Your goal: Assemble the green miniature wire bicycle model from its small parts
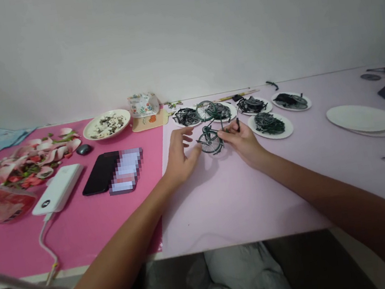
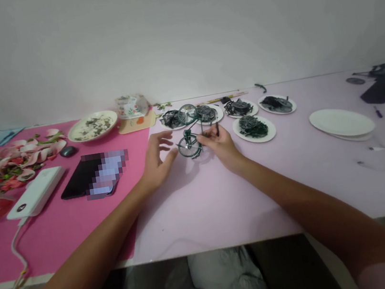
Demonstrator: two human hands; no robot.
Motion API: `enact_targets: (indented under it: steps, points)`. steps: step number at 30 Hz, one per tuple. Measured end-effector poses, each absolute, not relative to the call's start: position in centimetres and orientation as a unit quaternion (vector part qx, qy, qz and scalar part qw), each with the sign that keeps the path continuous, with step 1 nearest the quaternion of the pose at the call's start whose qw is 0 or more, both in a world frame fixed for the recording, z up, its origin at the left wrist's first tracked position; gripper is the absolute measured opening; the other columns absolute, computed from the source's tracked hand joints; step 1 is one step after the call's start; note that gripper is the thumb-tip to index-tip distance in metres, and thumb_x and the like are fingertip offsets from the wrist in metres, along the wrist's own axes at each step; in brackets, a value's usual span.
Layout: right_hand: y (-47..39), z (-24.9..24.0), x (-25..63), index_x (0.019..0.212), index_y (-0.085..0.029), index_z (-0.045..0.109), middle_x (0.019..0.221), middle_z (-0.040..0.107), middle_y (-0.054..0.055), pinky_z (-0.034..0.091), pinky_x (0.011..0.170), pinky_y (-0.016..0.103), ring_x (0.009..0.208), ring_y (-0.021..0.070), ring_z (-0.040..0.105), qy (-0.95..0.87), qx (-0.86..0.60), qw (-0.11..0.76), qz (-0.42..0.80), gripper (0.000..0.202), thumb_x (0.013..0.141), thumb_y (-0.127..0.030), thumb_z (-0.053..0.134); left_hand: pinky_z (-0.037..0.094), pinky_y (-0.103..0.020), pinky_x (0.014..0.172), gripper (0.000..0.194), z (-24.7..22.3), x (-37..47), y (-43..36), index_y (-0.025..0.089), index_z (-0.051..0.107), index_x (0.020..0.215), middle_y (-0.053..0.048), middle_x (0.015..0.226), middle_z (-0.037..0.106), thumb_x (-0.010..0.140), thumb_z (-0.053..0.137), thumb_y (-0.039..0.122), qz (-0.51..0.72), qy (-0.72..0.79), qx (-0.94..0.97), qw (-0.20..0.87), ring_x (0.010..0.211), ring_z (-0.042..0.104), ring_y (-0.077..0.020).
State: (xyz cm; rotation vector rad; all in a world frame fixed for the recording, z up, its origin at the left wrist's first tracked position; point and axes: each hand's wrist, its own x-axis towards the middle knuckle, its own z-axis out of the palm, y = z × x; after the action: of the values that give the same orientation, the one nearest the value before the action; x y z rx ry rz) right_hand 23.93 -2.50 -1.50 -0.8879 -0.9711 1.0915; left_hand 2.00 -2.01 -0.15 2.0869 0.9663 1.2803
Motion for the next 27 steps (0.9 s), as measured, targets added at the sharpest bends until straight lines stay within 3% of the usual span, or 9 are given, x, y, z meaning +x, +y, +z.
enact_targets:
  steps: [3, 5, 9, 13, 19, 22, 27]
  points:
    - [-2.5, -1.8, 23.8, 0.08, -0.027, 0.036, 0.078, 0.054, -0.008, 0.058, 0.085, 0.029, 0.081, 0.0116, 0.059, -0.427, -0.396, 0.67, 0.46, 0.073, 0.058, -0.046, 0.104, 0.051, -0.049, 0.107, 0.057, 0.1, 2.3, -2.5, 0.019, 0.06, 0.138, -0.019, 0.136, 0.06, 0.089, 0.074, 0.046, 0.427, 0.28, 0.853, 0.111, 0.126, 0.06, -0.0323]
    - [-2.7, -1.9, 23.5, 0.08, -0.027, 0.036, 0.078, 0.054, -0.008, 0.059, 0.084, 0.029, 0.08, 0.0119, 0.059, -0.429, -0.401, 0.671, 0.453, 0.073, 0.059, -0.047, 0.103, 0.051, -0.05, 0.106, 0.063, -0.1, 2.9, -2.8, 0.018, 0.059, 0.142, -0.02, 0.136, 0.061, 0.089, 0.076, 0.048, 0.384, 0.271, 0.881, 0.05, 0.123, 0.061, -0.0338]
    - [-3.2, -1.9, 23.0, 0.081, -0.027, 0.036, 0.079, 0.053, -0.008, 0.059, 0.086, 0.03, 0.08, 0.0119, 0.059, -0.435, -0.401, 0.658, 0.467, 0.072, 0.062, -0.05, 0.101, 0.053, -0.045, 0.095, 0.05, -0.9, 3.9, -3.1, 0.018, 0.057, 0.147, -0.02, 0.134, 0.067, 0.099, 0.063, 0.033, 0.319, 0.305, 0.897, -0.013, 0.116, 0.066, -0.0326]
    - [-3.7, -1.7, 22.6, 0.082, -0.028, 0.035, 0.082, 0.055, -0.006, 0.06, 0.085, 0.03, 0.083, 0.0135, 0.061, -0.455, -0.396, 0.658, 0.451, 0.074, 0.062, -0.056, 0.1, 0.052, -0.043, 0.096, 0.05, -1.1, 3.9, -3.1, 0.018, 0.056, 0.148, -0.019, 0.134, 0.07, 0.098, 0.059, 0.021, 0.294, 0.322, 0.899, -0.045, 0.119, 0.067, -0.0326]
    - [-4.7, -0.7, 22.0, 0.082, -0.028, 0.039, 0.089, 0.064, -0.003, 0.061, 0.09, 0.035, 0.089, 0.0167, 0.066, -0.497, -0.377, 0.663, 0.414, 0.066, 0.07, -0.056, 0.097, 0.056, -0.041, 0.099, 0.056, -0.9, 3.7, -3.3, 0.019, 0.051, 0.151, -0.017, 0.134, 0.07, 0.096, 0.056, 0.014, 0.341, 0.34, 0.876, -0.004, 0.12, 0.069, -0.0289]
    - [-5.1, -0.6, 22.0, 0.081, -0.028, 0.043, 0.096, 0.069, 0.0, 0.06, 0.101, 0.042, 0.102, 0.021, 0.07, -0.507, -0.371, 0.653, 0.424, 0.061, 0.072, -0.054, 0.097, 0.058, -0.038, 0.096, 0.06, -1.0, 3.8, -3.4, 0.02, 0.049, 0.153, -0.015, 0.135, 0.068, 0.094, 0.058, 0.013, 0.381, 0.363, 0.849, 0.052, 0.12, 0.069, -0.0268]
    - [-5.4, -0.9, 22.3, 0.085, -0.028, 0.043, 0.116, 0.077, 0.002, 0.053, 0.114, 0.05, 0.123, 0.025, 0.07, -0.539, -0.345, 0.612, 0.465, 0.053, 0.081, -0.053, 0.09, 0.06, -0.035, 0.09, 0.049, -1.0, 3.7, -2.9, 0.021, 0.057, 0.146, -0.013, 0.131, 0.067, 0.097, 0.059, 0.02, 0.434, 0.393, 0.802, 0.12, 0.109, 0.071, -0.0224]
